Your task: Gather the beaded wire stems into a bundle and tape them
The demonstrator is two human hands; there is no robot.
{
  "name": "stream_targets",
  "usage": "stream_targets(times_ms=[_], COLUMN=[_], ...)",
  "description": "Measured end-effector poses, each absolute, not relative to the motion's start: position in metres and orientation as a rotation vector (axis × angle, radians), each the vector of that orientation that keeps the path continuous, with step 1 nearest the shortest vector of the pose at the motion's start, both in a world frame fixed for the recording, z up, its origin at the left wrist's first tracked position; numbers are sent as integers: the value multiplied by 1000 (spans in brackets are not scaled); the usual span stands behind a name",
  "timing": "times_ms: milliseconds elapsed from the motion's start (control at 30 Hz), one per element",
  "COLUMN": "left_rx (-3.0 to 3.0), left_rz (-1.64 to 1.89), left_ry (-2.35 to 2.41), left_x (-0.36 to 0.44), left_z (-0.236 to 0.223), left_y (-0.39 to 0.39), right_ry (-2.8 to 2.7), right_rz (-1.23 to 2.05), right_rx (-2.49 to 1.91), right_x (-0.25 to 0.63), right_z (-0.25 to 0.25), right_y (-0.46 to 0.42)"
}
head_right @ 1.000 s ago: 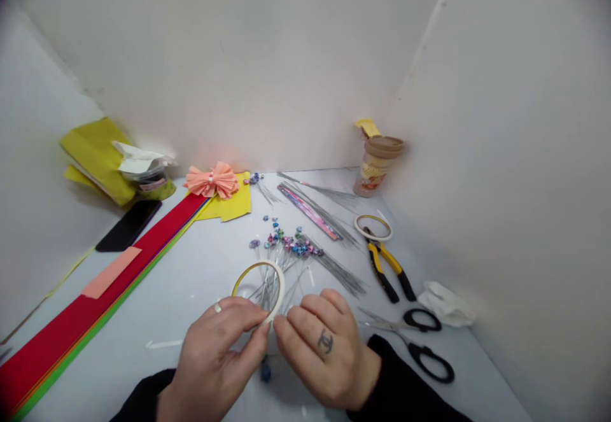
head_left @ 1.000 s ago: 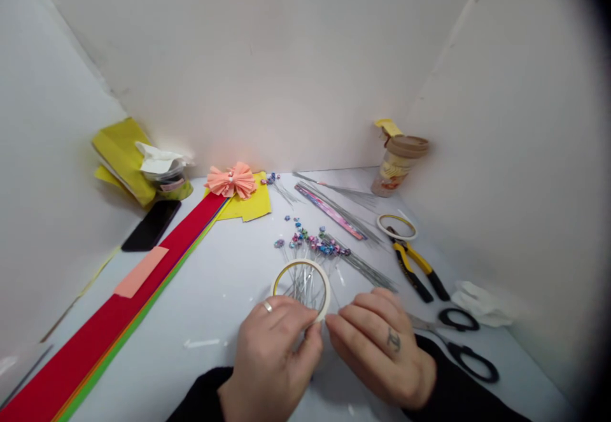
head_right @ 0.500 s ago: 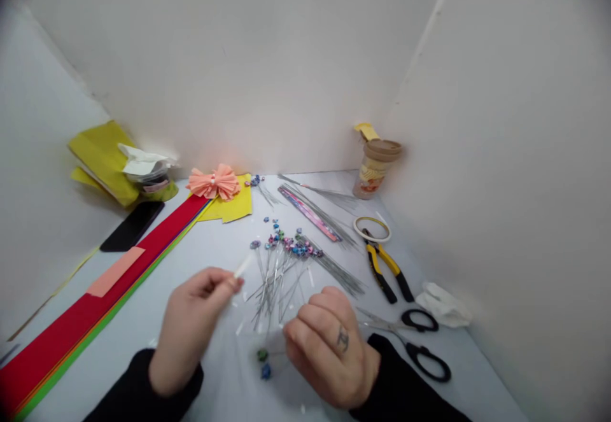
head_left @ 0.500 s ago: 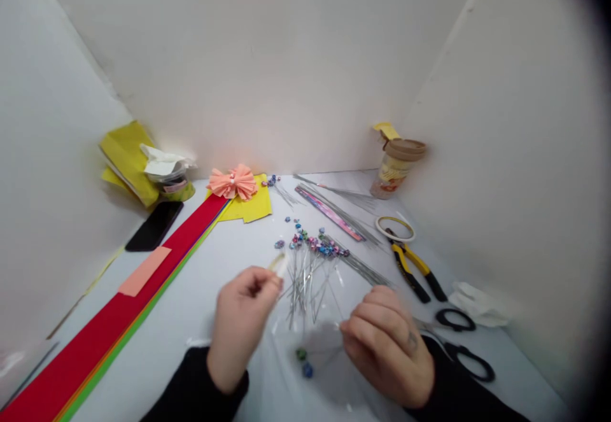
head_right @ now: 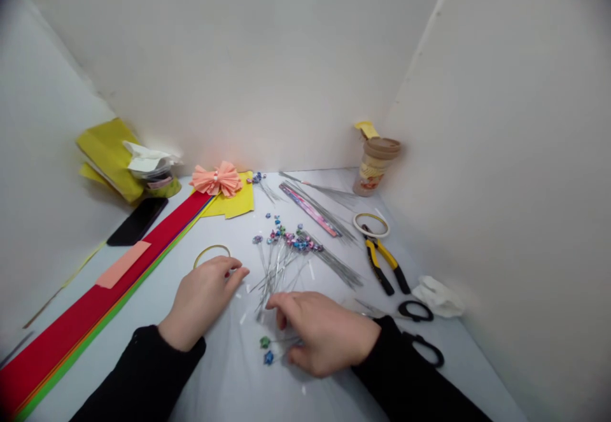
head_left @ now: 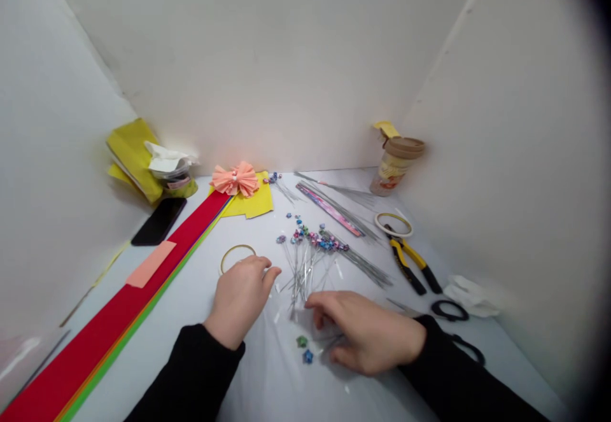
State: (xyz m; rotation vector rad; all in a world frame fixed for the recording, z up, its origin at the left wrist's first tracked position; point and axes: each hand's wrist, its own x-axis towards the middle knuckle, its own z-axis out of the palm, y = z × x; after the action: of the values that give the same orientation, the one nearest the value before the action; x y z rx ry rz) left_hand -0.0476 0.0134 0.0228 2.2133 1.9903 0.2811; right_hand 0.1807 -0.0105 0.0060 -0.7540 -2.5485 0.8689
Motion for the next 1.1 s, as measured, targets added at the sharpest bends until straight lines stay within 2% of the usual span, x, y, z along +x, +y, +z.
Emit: stream_targets(times_ms=[200, 467, 633, 867, 1100], left_rx=[2184, 2008, 1738, 1388, 1277], left_rz=[411, 694, 868, 792, 952], left_ry=[1969, 1861, 1708, 1408, 1318], left_x=[-50, -53, -50, -12, -3], left_z=[22, 20, 21, 5, 14], left_y=[15, 17, 19, -6, -16], right_ry=[-2810, -2795, -2218, -1008, -949], right_rz=[648, 829, 1227, 1584, 1484], right_rx=[-872, -871, -885, -975, -1008], right_x=[178, 184, 186, 168, 151], right_z=[0, 0, 6, 1, -5], right_y=[-11, -7, -5, -5, -16])
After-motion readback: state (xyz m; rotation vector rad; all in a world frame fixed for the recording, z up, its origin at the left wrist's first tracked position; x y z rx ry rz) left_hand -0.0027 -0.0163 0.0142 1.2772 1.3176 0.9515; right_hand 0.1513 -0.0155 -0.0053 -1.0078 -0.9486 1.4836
